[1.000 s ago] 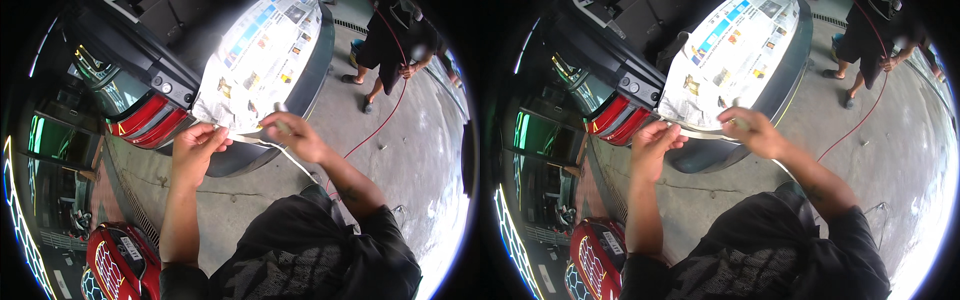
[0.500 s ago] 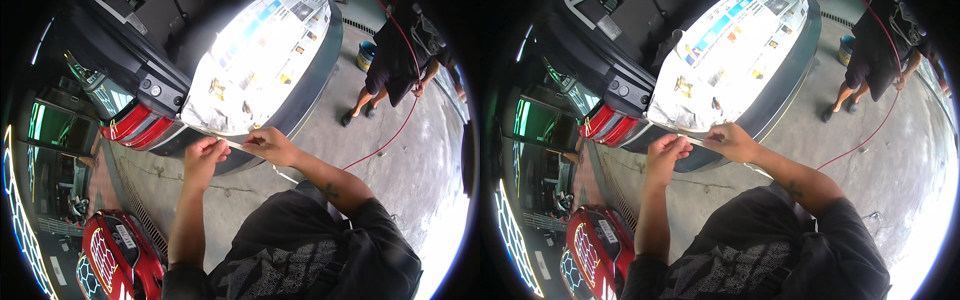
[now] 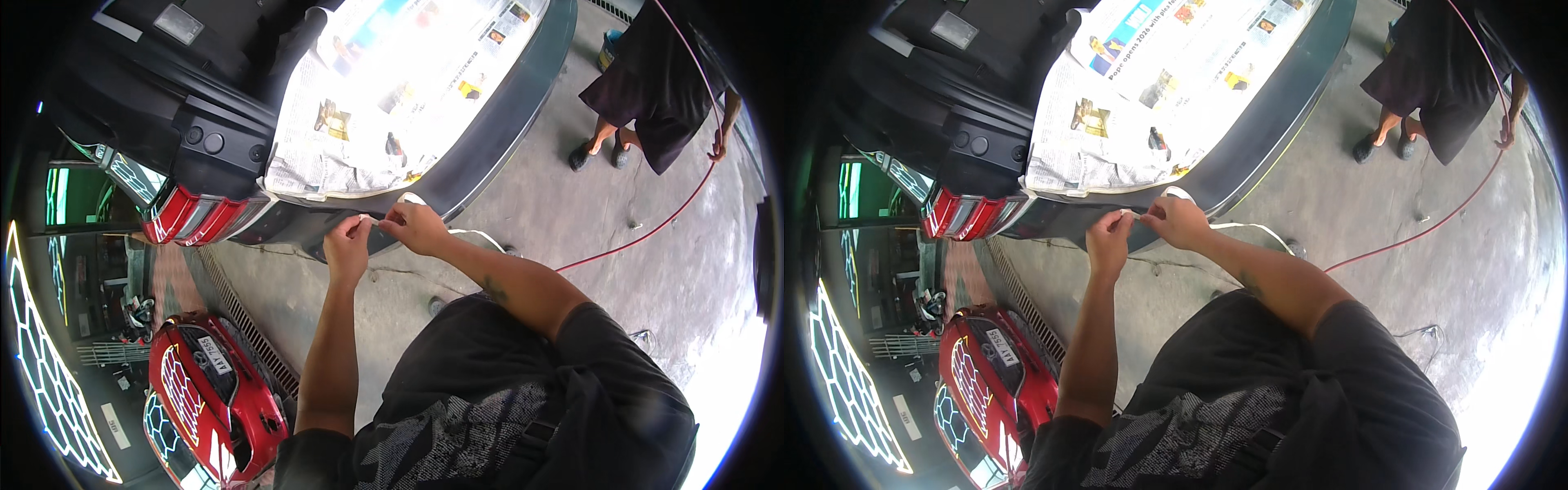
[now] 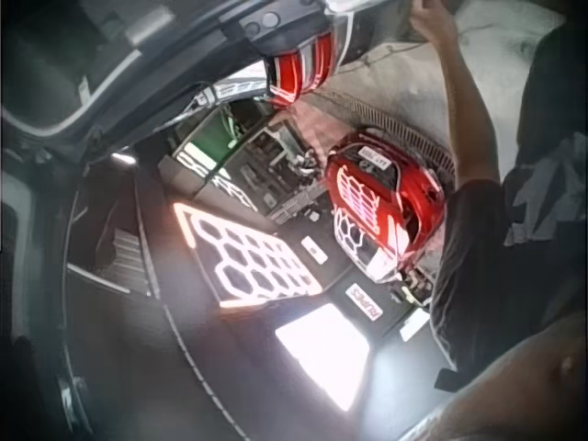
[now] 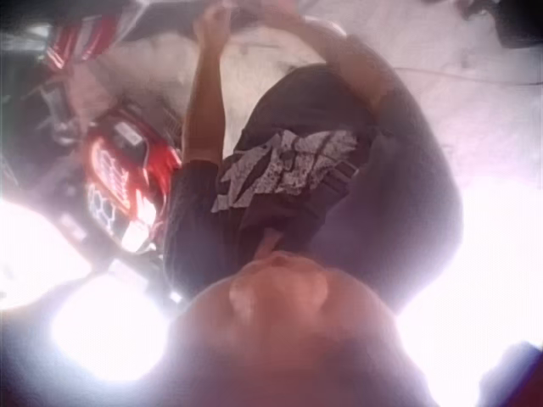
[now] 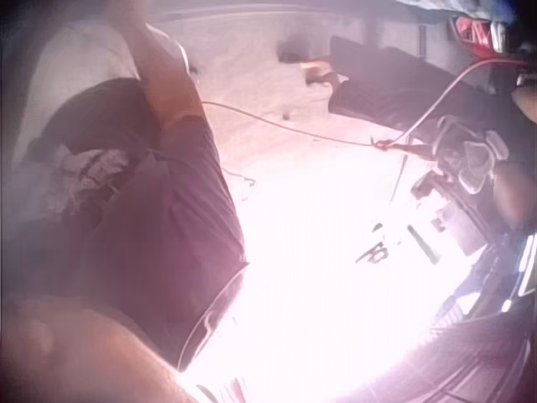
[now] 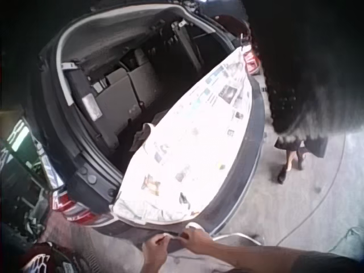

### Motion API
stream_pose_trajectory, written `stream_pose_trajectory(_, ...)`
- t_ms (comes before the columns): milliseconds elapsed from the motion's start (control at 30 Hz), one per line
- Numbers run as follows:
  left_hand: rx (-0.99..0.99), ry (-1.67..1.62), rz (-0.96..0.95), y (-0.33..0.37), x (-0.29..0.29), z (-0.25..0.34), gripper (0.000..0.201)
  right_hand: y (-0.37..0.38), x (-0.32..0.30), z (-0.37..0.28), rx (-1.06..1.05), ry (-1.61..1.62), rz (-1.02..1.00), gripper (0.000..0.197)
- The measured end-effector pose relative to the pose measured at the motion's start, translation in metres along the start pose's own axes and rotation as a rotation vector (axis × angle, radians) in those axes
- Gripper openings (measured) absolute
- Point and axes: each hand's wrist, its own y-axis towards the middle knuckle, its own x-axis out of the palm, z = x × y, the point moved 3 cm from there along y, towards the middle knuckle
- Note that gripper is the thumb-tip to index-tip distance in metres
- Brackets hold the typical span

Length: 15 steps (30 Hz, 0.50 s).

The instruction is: The person applies masking tape along the lower edge of a car's rear bumper. They smooth the tape down by hand to ensure it adheres properly to the curved surface, working from one side of the bumper to the other.

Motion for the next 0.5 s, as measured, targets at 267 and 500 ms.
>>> stream_pose_trajectory(267,0.052,0.005,0.146,-0.011,0.010,-0.003,0.033,0.011,0.013,0.006,0.015,-0.102,0.023,0.037)
stream_pose_trajectory(500,0.062,-0.116,0.253,-0.009,0.023,-0.007,0.026,0.005,0.021,-0.001,-0.035,-0.137,0.085,0.034)
